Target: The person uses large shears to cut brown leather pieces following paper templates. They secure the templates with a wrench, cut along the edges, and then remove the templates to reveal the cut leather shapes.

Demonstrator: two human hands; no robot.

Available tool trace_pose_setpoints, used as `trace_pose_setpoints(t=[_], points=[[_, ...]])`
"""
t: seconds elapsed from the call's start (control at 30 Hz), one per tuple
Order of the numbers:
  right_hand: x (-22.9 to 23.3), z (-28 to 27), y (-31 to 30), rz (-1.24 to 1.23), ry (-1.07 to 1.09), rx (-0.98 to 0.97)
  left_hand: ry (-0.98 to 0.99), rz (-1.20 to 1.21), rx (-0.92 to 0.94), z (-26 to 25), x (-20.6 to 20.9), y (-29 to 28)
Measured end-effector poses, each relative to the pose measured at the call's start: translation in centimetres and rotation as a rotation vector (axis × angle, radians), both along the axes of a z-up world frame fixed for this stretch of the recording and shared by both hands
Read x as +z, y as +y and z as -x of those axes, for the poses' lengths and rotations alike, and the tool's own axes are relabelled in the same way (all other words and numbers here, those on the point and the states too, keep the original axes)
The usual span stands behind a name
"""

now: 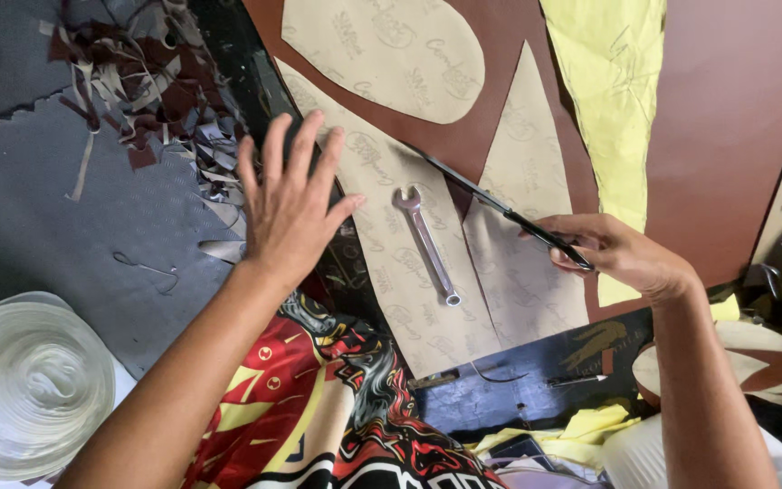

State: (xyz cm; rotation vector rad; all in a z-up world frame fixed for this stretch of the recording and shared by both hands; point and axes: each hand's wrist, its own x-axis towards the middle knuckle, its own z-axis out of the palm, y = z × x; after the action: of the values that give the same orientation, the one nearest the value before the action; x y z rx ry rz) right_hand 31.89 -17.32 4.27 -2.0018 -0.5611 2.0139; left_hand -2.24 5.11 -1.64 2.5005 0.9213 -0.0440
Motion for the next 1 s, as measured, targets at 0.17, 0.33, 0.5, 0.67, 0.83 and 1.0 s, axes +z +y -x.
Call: trace_pose_setpoints(t=[0.17, 0.33, 0.5, 0.67, 0.83, 1.0], points=[[-0.3, -0.4, -0.1, 0.036, -0.012, 0.038, 0.029, -0.029, 0.014, 0.8, -0.1, 2.0], [-0.1, 0.3, 0.4, 0.027, 0.052, -0.029, 0.022, -0.028, 0.009, 0.9, -0.8, 2.1], [0.0, 1.1, 2.2, 0.021, 0.015, 0.067, -0.027, 0.014, 0.023, 1.3, -1.4, 2.0], [0.3, 1.2, 2.7, 0.014, 0.029, 0.006, -0.039, 0.032, 0.043, 1.5, -2.0, 2.2], [0.4, 1.9, 4.3, -0.026, 0.07, 0.016, -0.052, 0.007, 0.042, 1.5, -2.9, 3.4], [0.3, 2.9, 5.8, -0.042, 0.042, 0.075, -0.061, 0.042, 0.048, 1.7, -3.0, 3.5]])
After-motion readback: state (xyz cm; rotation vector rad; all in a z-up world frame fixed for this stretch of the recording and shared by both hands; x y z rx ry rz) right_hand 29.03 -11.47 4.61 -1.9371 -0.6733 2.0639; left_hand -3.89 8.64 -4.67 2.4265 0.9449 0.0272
